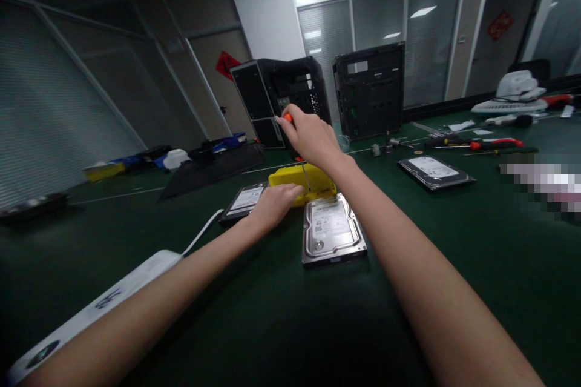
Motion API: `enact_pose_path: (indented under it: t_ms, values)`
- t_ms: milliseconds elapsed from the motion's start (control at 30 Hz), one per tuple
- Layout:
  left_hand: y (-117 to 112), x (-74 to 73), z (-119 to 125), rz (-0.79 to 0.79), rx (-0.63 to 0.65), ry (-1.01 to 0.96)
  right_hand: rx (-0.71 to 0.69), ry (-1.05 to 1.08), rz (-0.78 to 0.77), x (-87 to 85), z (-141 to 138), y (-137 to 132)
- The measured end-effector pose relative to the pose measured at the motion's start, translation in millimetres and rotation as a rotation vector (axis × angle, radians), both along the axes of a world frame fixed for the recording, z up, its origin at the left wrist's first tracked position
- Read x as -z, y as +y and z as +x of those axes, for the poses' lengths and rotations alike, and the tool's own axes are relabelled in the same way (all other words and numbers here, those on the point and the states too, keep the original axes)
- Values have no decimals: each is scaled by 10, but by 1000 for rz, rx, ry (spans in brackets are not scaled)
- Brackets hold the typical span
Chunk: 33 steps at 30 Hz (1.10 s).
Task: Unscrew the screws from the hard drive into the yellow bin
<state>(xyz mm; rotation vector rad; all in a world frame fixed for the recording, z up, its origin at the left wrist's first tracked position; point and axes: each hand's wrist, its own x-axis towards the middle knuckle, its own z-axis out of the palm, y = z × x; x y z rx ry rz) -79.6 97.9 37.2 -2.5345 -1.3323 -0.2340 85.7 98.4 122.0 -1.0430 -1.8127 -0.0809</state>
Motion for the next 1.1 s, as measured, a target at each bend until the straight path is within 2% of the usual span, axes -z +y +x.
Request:
enact_pose_path:
  t_ms: [133, 367, 667, 900, 1100]
  values:
    - [33, 41, -88, -9, -47, 41, 8, -25, 5, 13, -19, -13]
    - [147, 123, 64, 24, -122, 18, 7, -63, -13, 24, -28, -11]
    - [147, 157, 78, 44, -177, 69, -29, -71, -27, 44, -39, -4]
    - [54, 134, 118, 60, -129, 117, -16, -89, -33, 59, -34, 5]
    - [-42, 165, 9, 83, -81, 119, -7, -100, -21, 51, -40, -1]
